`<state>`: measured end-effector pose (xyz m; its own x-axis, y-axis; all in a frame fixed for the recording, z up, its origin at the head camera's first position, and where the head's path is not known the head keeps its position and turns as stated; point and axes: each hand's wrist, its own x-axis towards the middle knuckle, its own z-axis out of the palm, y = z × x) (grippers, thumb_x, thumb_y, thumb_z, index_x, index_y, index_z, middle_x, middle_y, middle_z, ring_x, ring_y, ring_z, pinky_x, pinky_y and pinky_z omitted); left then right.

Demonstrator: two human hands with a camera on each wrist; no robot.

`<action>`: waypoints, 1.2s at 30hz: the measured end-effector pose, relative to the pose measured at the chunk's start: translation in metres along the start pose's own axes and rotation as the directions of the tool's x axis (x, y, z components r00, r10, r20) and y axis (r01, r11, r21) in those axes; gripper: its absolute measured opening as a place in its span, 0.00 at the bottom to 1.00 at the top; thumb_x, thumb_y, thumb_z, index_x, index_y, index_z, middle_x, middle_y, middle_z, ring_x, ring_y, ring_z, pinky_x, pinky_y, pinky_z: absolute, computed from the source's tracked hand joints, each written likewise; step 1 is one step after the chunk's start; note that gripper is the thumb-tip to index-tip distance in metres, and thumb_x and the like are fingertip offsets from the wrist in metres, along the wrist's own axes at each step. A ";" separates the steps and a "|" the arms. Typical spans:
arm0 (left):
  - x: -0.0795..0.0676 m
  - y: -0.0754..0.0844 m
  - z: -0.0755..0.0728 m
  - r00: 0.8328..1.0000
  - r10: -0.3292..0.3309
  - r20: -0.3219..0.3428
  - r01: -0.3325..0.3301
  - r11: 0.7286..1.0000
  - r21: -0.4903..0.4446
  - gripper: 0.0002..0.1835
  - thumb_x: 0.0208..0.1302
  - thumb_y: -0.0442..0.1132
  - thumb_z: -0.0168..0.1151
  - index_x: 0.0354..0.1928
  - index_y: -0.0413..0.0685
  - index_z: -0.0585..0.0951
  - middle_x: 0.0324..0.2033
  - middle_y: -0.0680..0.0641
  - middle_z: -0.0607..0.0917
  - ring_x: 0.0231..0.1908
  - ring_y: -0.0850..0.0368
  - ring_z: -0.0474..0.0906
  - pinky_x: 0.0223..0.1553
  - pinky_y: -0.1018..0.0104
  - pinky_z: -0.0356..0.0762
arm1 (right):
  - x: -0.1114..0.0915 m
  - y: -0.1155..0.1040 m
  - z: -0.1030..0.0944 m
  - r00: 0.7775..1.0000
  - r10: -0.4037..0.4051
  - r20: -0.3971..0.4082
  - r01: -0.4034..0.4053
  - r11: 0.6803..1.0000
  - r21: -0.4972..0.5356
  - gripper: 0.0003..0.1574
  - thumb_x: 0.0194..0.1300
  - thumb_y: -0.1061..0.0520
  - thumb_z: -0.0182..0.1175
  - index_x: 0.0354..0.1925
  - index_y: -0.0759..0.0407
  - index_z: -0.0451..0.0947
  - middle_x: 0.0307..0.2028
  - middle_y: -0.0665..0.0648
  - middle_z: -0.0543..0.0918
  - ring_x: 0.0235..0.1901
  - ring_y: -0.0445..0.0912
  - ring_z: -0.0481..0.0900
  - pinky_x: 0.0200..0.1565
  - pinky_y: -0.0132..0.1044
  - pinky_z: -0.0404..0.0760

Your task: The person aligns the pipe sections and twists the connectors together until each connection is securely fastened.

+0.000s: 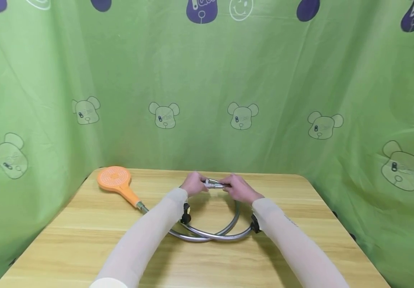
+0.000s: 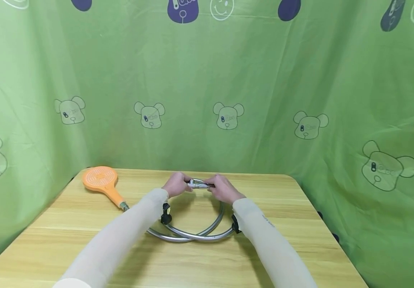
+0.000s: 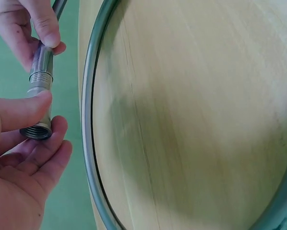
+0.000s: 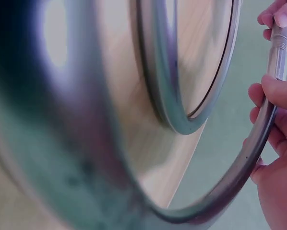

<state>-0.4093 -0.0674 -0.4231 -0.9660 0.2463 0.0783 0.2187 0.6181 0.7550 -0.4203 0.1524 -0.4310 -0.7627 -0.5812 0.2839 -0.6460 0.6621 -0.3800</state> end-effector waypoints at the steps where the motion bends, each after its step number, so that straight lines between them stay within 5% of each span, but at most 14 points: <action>1: 0.000 0.000 0.000 1.000 0.002 0.005 -0.002 1.000 -0.007 0.21 0.54 0.28 0.72 0.53 0.37 0.85 0.40 0.44 0.90 0.30 0.58 0.74 0.30 0.71 0.72 | 0.000 0.001 -0.001 1.000 0.001 0.008 -0.001 1.000 0.015 0.19 0.63 0.68 0.64 0.51 0.55 0.87 0.41 0.54 0.89 0.40 0.45 0.79 0.46 0.43 0.82; 10: -0.003 -0.001 0.002 0.999 0.049 -0.024 -0.050 0.998 -0.048 0.17 0.57 0.29 0.72 0.50 0.42 0.87 0.39 0.46 0.89 0.32 0.57 0.75 0.36 0.68 0.75 | -0.002 0.004 -0.010 0.994 0.082 0.073 -0.095 0.975 0.199 0.19 0.66 0.64 0.64 0.55 0.60 0.84 0.42 0.55 0.88 0.40 0.44 0.81 0.47 0.41 0.83; 22: -0.008 -0.003 0.007 1.000 0.002 -0.014 -0.005 0.982 -0.190 0.20 0.56 0.29 0.72 0.53 0.40 0.85 0.41 0.45 0.89 0.37 0.56 0.78 0.42 0.66 0.79 | -0.010 0.005 -0.014 0.974 0.132 0.183 -0.186 0.928 0.321 0.20 0.73 0.60 0.58 0.61 0.62 0.79 0.52 0.63 0.85 0.50 0.53 0.82 0.56 0.47 0.81; 28: -0.007 -0.001 0.010 1.000 -0.017 -0.026 0.011 0.977 -0.215 0.20 0.58 0.28 0.70 0.54 0.41 0.85 0.43 0.44 0.89 0.39 0.55 0.79 0.47 0.63 0.80 | -0.010 0.008 -0.013 0.967 0.144 0.209 -0.214 0.905 0.368 0.17 0.75 0.55 0.57 0.57 0.61 0.81 0.46 0.64 0.84 0.48 0.62 0.78 0.47 0.43 0.80; 36: -0.006 0.000 0.005 0.999 -0.022 -0.024 0.017 0.977 -0.213 0.21 0.59 0.29 0.70 0.56 0.39 0.83 0.45 0.43 0.89 0.40 0.55 0.81 0.48 0.62 0.81 | -0.004 0.004 -0.012 0.973 0.178 0.147 -0.221 0.900 0.376 0.14 0.72 0.53 0.61 0.48 0.61 0.82 0.37 0.61 0.81 0.37 0.53 0.76 0.37 0.36 0.75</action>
<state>-0.4027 -0.0648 -0.4268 -0.9737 0.2143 0.0772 0.1685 0.4492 0.8774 -0.4198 0.1629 -0.4232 -0.8522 -0.5172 0.0792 -0.4001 0.5466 -0.7356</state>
